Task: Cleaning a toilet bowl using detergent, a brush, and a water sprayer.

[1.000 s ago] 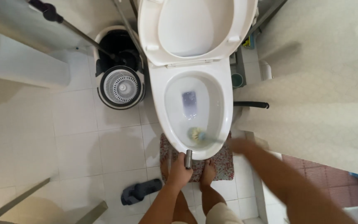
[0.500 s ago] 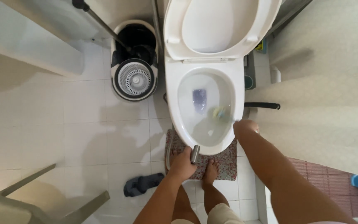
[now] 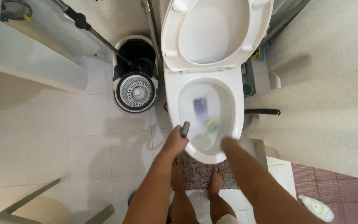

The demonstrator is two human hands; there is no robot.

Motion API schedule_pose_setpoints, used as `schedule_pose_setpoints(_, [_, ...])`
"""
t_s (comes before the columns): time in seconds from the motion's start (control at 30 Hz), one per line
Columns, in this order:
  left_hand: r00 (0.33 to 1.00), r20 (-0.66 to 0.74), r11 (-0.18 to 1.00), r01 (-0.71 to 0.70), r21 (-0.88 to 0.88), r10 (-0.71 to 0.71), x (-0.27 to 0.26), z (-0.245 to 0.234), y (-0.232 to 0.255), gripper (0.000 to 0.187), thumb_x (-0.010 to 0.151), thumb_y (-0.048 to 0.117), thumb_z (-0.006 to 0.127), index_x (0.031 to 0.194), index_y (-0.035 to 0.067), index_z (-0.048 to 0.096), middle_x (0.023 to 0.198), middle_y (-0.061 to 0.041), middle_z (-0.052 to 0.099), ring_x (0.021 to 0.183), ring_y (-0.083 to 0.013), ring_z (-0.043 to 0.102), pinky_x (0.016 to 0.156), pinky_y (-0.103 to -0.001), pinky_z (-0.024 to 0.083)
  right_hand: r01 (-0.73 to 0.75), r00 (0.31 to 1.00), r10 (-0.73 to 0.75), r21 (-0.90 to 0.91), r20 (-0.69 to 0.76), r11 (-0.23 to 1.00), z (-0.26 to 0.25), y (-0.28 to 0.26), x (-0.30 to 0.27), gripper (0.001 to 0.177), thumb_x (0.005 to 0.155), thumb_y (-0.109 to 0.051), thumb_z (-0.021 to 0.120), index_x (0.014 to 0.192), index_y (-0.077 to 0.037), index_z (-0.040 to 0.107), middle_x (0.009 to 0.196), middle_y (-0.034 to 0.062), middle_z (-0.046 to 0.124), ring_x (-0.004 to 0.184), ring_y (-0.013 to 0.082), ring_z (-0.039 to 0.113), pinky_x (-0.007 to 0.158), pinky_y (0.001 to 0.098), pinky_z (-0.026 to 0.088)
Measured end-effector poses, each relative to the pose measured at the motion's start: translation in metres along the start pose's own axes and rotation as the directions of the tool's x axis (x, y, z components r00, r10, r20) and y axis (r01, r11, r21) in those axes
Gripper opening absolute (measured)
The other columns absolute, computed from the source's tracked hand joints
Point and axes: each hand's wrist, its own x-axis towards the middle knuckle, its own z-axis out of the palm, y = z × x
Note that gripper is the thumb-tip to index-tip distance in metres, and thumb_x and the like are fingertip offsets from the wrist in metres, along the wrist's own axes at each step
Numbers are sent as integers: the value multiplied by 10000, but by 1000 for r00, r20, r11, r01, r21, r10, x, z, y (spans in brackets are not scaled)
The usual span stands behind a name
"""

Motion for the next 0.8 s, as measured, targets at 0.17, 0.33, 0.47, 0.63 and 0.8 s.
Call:
schedule_pose_setpoints(0.17, [988,-6,983,-154,96,155,12,-10,14,412,837,91,648,1234,31,555,1054,-209,695,961,-333,705,837,-442,552,75,996,-76,26,46,997,1,2,20,426,1061,-319,536,1426,-105,590,1326,154,675,1148,265,687,956,418,572])
schedule_pose_setpoints(0.33, [989,-60,981,-127,146,137,11,-5,26,510,800,114,633,1291,46,513,1037,-217,683,947,-359,693,820,-455,515,-49,996,34,-179,-88,983,-68,6,-19,637,1019,-202,642,1581,-71,374,1231,155,741,931,205,731,670,297,608])
schedule_pose_setpoints(0.47, [990,-83,987,-101,122,112,25,6,13,505,803,122,628,1289,39,519,1025,-224,682,936,-365,686,820,-460,512,38,993,-37,6,-116,999,13,-1,38,511,996,-191,602,1476,-67,477,1246,179,722,1037,276,702,811,367,573])
schedule_pose_setpoints(0.63, [966,-145,977,-211,24,212,32,8,0,481,805,138,630,1265,50,523,985,-207,680,897,-338,680,813,-461,522,179,969,-115,300,-220,937,127,2,151,375,959,-171,537,1300,-61,647,1271,220,690,1212,395,653,1044,485,515])
schedule_pose_setpoints(0.8, [984,-139,993,-116,-31,110,4,-8,14,410,844,100,590,1249,68,537,993,-187,675,882,-338,690,783,-481,537,324,927,-273,184,-255,928,72,-10,151,297,928,-180,592,1194,-81,681,1145,164,679,1095,321,640,923,414,522])
